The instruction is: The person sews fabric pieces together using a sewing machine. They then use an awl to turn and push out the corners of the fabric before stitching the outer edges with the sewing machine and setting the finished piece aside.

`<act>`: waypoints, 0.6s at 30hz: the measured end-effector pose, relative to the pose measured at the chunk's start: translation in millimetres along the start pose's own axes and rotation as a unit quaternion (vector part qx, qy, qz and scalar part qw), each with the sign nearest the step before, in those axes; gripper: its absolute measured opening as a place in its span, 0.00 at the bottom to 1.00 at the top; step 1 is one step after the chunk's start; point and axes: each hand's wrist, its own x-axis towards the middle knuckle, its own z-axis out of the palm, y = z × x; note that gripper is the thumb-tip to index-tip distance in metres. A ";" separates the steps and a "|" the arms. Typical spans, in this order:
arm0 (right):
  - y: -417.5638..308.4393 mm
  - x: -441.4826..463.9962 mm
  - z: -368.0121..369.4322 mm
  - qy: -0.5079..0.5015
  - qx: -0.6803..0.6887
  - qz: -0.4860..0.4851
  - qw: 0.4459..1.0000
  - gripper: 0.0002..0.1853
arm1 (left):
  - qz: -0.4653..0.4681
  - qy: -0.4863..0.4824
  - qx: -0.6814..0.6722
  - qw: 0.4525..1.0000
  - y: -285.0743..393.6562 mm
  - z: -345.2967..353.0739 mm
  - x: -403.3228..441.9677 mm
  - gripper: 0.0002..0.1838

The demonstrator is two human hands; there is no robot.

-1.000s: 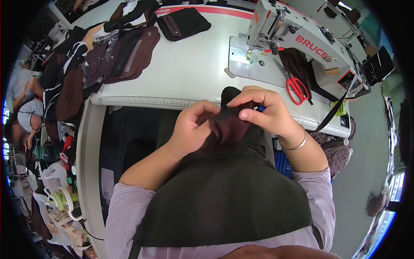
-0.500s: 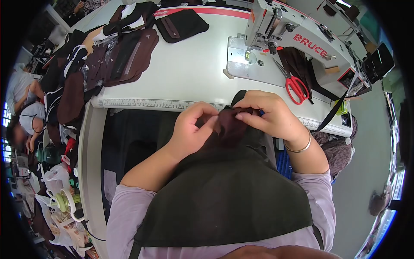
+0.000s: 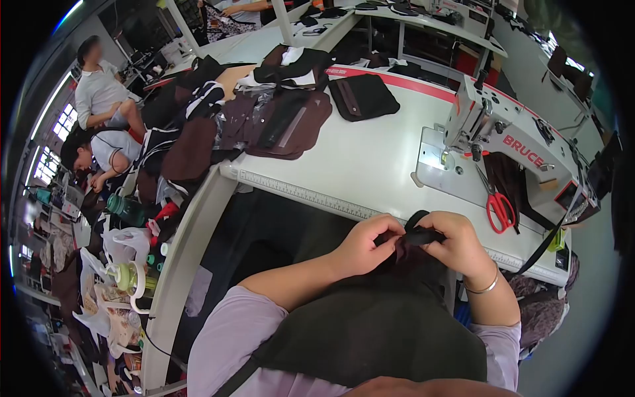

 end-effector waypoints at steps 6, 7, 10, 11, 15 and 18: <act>4.6 -2.0 6.5 -0.003 0.040 0.020 0.999 0.12 | -0.002 -0.012 -0.053 0.999 1.9 1.7 2.0 0.10; 4.5 -3.0 5.4 -0.002 0.040 0.018 0.999 0.12 | -0.001 -0.012 -0.052 0.999 2.2 2.3 0.8 0.10; 4.7 -3.7 2.3 -0.023 0.051 0.050 0.997 0.10 | -0.057 -0.012 -0.008 0.998 -2.7 2.3 -1.4 0.10; 6.3 -3.8 2.6 -0.012 0.042 0.021 0.999 0.09 | -0.056 -0.012 -0.006 0.998 -2.7 2.4 -1.1 0.10; -16.9 1.1 -4.6 0.013 -0.018 -0.016 1.000 0.10 | -0.062 -0.014 -0.037 0.997 -3.8 3.6 0.1 0.11; -12.0 -1.0 -7.0 -0.005 -0.097 -0.072 0.993 0.12 | -0.075 -0.028 -0.051 0.995 -10.1 6.7 0.6 0.11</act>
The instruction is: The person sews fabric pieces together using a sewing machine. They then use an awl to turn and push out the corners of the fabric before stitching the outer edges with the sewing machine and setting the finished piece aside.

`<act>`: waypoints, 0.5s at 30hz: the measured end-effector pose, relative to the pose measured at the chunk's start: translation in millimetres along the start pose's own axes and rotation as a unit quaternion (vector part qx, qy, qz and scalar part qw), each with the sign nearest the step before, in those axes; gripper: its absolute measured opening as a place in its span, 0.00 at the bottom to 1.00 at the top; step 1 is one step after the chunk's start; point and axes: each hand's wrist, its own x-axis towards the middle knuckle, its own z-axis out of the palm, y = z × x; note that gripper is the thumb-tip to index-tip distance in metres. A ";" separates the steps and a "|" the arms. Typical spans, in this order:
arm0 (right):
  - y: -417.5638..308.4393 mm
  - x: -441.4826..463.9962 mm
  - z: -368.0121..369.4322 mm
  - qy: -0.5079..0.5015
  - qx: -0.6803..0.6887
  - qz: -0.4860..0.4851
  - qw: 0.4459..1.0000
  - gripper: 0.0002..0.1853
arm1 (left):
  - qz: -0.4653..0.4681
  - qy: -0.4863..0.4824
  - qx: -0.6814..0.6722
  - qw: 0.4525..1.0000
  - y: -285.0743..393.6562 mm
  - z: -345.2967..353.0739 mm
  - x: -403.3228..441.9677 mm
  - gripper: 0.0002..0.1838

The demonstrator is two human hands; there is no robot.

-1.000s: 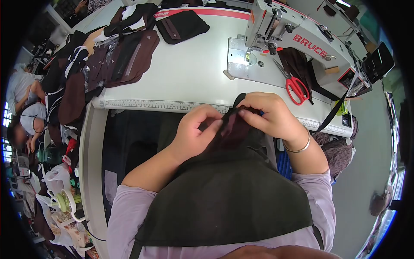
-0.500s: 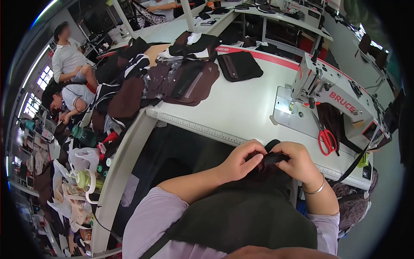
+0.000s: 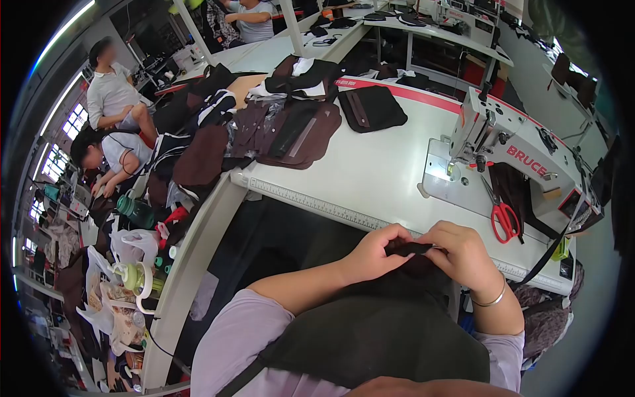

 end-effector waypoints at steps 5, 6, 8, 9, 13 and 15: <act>-0.1 -1.0 -1.5 0.001 -0.002 0.008 1.000 0.11 | -0.015 -0.038 0.011 0.999 10.2 -2.7 5.6 0.11; 0.0 -1.0 -1.8 0.003 0.003 0.011 1.000 0.10 | 0.022 -0.045 0.032 0.998 5.7 -4.5 6.5 0.11; 2.0 -2.0 -1.7 -0.010 0.007 0.012 1.000 0.10 | 0.058 -0.053 0.053 0.996 1.3 -5.2 6.8 0.10; 3.0 -2.4 -1.3 -0.023 0.011 0.013 1.000 0.09 | 0.036 -0.063 0.053 0.996 0.3 -4.8 6.6 0.10; 5.0 -2.9 4.6 -0.026 0.018 0.009 0.999 0.08 | -0.075 -0.084 0.064 0.992 0.5 -5.7 4.5 0.09; 1.0 -1.5 6.2 -0.023 0.025 -0.002 0.999 0.10 | -0.089 -0.079 0.039 0.992 -2.3 -3.0 2.7 0.09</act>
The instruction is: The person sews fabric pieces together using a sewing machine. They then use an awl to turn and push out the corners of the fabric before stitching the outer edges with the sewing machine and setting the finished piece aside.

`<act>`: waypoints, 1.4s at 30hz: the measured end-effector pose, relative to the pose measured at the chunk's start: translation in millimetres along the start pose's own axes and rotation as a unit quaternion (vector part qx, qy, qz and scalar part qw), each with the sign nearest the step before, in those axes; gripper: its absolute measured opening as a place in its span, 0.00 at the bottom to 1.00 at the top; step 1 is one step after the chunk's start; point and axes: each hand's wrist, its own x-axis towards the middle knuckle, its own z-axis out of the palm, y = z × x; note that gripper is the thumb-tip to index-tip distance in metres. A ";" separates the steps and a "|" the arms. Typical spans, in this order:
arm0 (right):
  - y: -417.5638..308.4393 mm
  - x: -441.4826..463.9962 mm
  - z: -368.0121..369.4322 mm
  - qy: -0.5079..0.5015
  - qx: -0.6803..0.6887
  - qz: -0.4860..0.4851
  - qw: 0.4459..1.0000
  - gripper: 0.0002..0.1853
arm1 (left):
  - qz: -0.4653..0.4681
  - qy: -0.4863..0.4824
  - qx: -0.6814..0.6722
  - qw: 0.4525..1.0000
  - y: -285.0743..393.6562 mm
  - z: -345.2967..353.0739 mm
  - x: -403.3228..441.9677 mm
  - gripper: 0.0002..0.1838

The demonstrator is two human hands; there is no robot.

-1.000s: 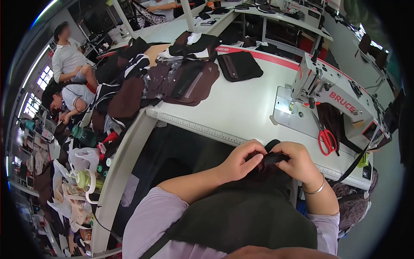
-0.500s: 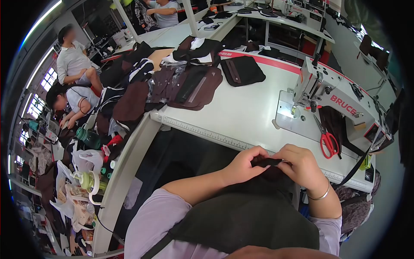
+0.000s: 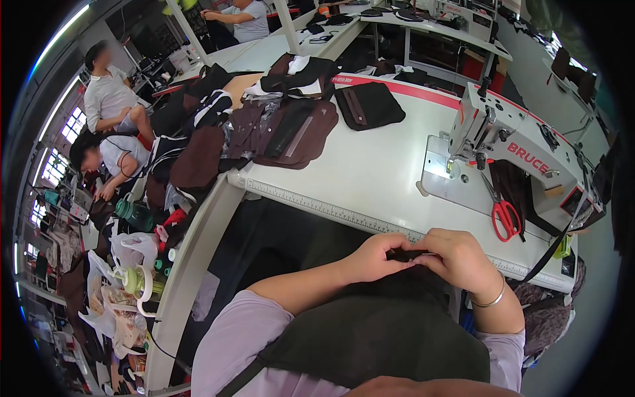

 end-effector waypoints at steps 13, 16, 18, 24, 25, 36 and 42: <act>21.5 5.1 -1.2 0.018 0.001 0.007 1.000 0.11 | 0.087 -0.006 0.071 0.994 1.8 -28.6 8.7 0.21; 34.9 23.2 -4.8 -0.006 0.087 0.119 0.989 0.10 | 0.107 -0.005 0.253 0.962 30.9 -64.2 34.6 0.22; 47.7 45.2 -9.8 0.102 0.029 0.045 0.993 0.12 | 0.120 0.068 0.364 0.921 63.4 -89.3 50.7 0.23; 73.8 69.0 -33.7 0.216 -0.169 -0.240 0.931 0.20 | 0.475 0.236 0.617 0.581 99.1 -107.5 71.8 0.21; 85.1 68.9 -27.9 0.205 -0.179 -0.223 0.936 0.16 | 0.448 0.229 0.623 0.599 84.6 -104.3 76.2 0.22; 157.2 22.3 16.0 0.030 -0.143 -0.030 0.989 0.14 | 0.146 0.037 0.538 0.830 -29.5 -61.3 60.3 0.30; 149.4 25.4 11.3 0.006 -0.057 -0.023 0.998 0.25 | 0.139 -0.012 0.507 0.850 -24.3 -57.1 76.5 0.30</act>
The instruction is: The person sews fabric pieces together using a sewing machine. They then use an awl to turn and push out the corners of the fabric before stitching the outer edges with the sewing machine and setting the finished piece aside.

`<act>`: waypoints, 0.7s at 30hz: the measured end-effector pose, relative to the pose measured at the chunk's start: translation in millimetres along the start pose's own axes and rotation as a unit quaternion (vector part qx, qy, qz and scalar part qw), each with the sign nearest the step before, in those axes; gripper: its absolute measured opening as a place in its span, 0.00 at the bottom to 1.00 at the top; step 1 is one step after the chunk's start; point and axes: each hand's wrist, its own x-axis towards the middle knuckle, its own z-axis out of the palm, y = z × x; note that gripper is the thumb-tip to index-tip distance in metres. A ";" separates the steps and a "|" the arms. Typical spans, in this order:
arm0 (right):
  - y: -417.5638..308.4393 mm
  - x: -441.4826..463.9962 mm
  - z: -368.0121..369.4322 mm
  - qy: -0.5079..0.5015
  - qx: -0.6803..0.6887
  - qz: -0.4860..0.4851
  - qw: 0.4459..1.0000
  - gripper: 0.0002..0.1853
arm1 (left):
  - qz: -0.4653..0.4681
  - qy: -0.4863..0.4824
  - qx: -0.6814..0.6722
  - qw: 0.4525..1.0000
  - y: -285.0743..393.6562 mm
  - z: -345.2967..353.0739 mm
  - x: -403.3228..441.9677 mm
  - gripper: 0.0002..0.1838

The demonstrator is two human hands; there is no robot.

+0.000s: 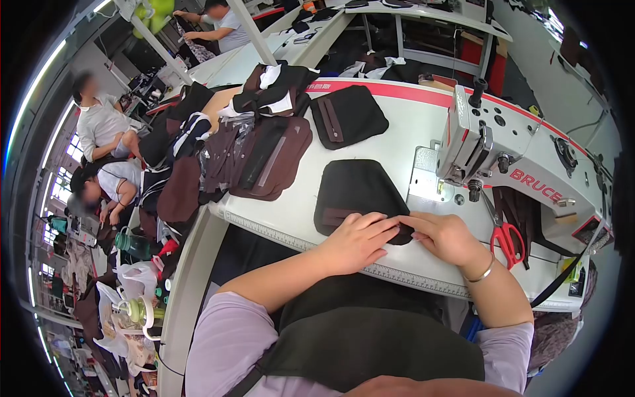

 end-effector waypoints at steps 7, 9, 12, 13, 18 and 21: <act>2.4 -8.3 -2.4 0.038 -0.042 0.097 0.994 0.31 | 0.044 -0.026 0.014 0.999 15.6 8.8 11.7 0.34; -5.7 -6.1 -12.8 -0.026 -0.113 0.187 0.975 0.31 | 0.030 -0.027 0.019 0.999 15.5 8.2 16.0 0.34; 1.3 -17.2 -9.7 0.004 -0.092 0.132 0.987 0.30 | -0.005 -0.029 0.038 0.999 7.6 8.1 25.9 0.33; 1.1 -19.1 -9.6 0.003 -0.090 0.132 0.987 0.30 | -0.022 -0.057 0.022 0.998 4.8 7.0 29.2 0.31; -8.8 -21.3 -20.0 -0.047 -0.076 0.128 0.988 0.29 | 0.017 -0.106 -0.019 0.994 -17.8 4.8 60.1 0.27; -5.3 -24.3 -21.0 -0.058 -0.098 0.137 0.984 0.29 | 0.041 -0.108 -0.023 0.993 -35.5 4.3 85.2 0.22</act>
